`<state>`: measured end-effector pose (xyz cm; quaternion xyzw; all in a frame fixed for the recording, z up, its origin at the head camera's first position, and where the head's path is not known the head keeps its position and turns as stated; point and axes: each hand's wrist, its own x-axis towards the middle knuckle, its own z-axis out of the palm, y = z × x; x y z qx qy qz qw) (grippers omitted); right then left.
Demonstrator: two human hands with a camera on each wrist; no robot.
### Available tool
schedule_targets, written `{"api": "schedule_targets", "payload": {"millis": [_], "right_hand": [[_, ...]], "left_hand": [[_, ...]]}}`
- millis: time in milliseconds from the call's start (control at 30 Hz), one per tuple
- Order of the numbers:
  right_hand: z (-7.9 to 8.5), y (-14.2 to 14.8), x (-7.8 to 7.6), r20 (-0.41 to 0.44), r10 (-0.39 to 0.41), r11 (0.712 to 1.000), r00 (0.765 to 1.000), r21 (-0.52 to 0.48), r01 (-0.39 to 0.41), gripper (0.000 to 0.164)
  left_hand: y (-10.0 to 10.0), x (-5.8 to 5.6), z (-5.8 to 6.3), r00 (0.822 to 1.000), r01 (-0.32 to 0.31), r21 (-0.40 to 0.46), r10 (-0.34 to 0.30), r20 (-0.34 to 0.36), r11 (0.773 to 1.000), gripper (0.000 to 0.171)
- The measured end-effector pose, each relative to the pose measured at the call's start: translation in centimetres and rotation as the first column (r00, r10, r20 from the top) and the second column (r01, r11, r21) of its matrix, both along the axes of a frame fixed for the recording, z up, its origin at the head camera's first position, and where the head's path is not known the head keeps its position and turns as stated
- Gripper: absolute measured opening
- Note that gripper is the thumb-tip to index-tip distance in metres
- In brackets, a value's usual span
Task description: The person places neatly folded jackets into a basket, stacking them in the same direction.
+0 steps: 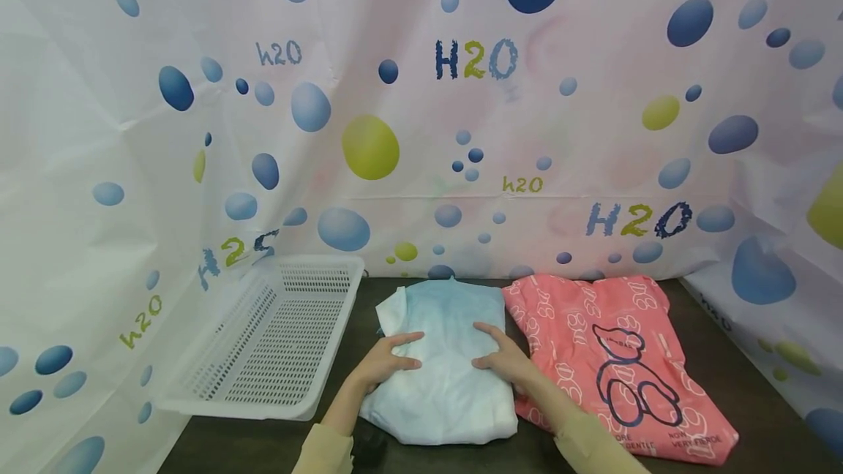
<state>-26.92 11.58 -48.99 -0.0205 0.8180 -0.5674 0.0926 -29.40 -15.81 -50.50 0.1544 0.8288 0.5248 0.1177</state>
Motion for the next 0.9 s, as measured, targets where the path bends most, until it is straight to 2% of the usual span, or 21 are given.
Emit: {"api": "schedule_targets", "payload": {"millis": [267,533,733,900], "right_hand": [[1.1,0.4,0.9,-0.049,-0.011,1.000,0.999,0.002,0.011,0.068],[3.6,-0.2,1.5,-0.084,-0.020,1.000,0.996,-0.010,0.019,0.068],[6.7,-1.6,1.7,-0.105,0.012,0.998,0.994,-0.057,-0.018,0.069],[8.9,-3.9,1.6,-0.143,0.057,0.991,0.988,-0.114,-0.074,0.069]], "left_hand": [[0.6,0.9,2.4,0.997,0.020,-0.010,-0.021,-0.069,1.000,0.053],[0.4,2.7,6.2,0.989,0.046,-0.006,-0.046,-0.137,0.999,0.056],[-1.5,3.6,9.9,0.979,0.109,-0.001,-0.107,-0.173,0.994,0.059],[-4.6,4.0,12.5,0.977,0.109,-0.030,-0.113,-0.182,0.994,0.062]]}}
